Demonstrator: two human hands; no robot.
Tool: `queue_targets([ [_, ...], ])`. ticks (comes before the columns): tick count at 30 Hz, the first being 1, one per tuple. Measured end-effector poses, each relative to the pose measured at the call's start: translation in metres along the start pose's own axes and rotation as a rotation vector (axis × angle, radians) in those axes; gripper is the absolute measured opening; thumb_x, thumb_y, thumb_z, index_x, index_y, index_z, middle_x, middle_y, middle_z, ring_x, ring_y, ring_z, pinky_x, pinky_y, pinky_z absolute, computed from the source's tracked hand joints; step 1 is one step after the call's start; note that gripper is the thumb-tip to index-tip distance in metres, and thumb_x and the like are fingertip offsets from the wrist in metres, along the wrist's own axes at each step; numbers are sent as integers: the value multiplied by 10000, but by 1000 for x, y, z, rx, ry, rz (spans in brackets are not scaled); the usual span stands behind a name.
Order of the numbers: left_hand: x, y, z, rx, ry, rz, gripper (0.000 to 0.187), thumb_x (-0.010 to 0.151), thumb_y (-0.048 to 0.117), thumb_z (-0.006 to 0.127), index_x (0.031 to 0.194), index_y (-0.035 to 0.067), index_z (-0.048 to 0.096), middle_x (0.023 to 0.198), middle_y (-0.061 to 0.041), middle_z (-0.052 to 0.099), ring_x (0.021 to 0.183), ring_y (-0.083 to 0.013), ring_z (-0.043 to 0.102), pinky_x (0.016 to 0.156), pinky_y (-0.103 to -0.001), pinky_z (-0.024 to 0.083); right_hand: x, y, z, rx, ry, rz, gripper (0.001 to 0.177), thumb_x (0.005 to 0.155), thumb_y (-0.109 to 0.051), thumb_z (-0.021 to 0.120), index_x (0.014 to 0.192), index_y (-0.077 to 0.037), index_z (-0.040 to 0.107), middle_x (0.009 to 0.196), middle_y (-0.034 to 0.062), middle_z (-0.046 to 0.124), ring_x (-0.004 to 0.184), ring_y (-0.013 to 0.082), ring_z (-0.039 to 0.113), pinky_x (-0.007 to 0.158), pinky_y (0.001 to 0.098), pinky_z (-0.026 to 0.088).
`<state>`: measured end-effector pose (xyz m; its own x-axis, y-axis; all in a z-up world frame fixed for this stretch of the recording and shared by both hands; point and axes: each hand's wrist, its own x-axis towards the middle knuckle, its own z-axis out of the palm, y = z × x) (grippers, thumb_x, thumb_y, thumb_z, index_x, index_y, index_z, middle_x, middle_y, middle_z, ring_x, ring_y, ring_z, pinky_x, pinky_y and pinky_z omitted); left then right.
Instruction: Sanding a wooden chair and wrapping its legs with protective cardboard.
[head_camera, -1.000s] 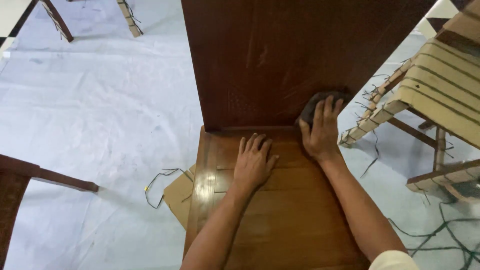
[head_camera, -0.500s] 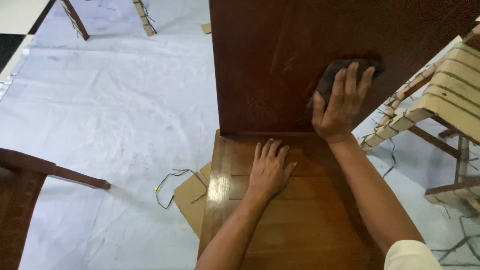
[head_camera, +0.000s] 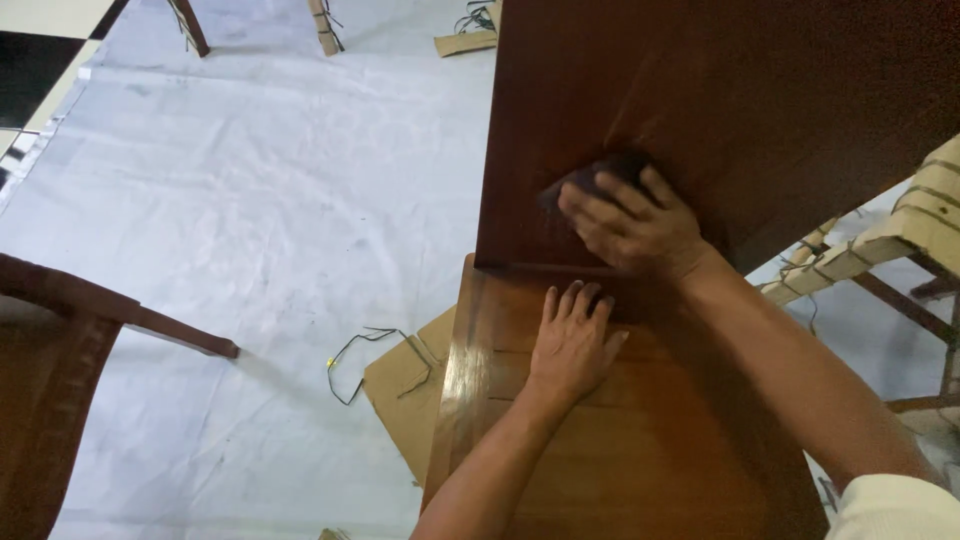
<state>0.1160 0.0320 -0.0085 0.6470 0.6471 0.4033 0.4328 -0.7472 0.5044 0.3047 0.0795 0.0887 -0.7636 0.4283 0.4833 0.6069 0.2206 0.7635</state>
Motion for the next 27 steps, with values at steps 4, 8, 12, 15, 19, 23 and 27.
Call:
queue_targets([
  [4,-1,1,-1,-5,3,2,550,916,382,689,1330,29,605,1425,-217,539,1399,-405,433,1198,-598,238,28,-1,5,7,41,234,466,1123,-367,608,1540,-161,646,1646,11,476,1590,289,259,1318,525,109],
  [8,1,3,-5,-24,3,-14,544,910,379,679,1327,36,615,1426,-208,549,1402,-405,442,1205,-600,248,43,-37,11,26,38,266,485,1150,-397,608,1560,-139,608,1683,25,409,1598,293,228,1327,537,100],
  [12,1,2,-1,0,-2,-11,580,928,386,677,1375,23,609,1394,-226,551,1378,-420,450,1220,-603,248,48,-66,19,140,-59,-8,511,1092,-412,550,1558,-202,572,1677,-26,387,1575,190,262,1303,480,51],
  [15,2,2,-5,9,-21,-16,570,936,391,675,1373,31,610,1404,-218,550,1387,-410,448,1234,-596,238,64,-58,10,110,-129,-157,560,996,-339,533,1542,-221,564,1652,-48,404,1528,124,292,1275,459,47],
  [19,2,3,-7,-12,-47,-29,552,920,381,666,1350,39,615,1449,-200,541,1416,-396,430,1227,-581,229,86,-23,3,172,-131,-200,560,976,-299,521,1524,-189,572,1653,-32,408,1528,158,307,1256,471,61],
  [23,2,-1,-1,-8,-74,-27,533,940,371,650,1354,37,607,1480,-196,522,1441,-391,402,1219,-588,208,98,19,-7,-11,22,148,532,1134,-354,548,1632,-166,538,1728,5,354,1614,243,210,1351,494,44],
  [27,3,2,-6,-37,-56,-35,555,932,375,664,1366,36,596,1477,-196,526,1443,-393,404,1223,-594,213,86,21,0,13,74,354,577,1144,-437,543,1611,-98,549,1743,53,352,1622,317,184,1345,537,79],
])
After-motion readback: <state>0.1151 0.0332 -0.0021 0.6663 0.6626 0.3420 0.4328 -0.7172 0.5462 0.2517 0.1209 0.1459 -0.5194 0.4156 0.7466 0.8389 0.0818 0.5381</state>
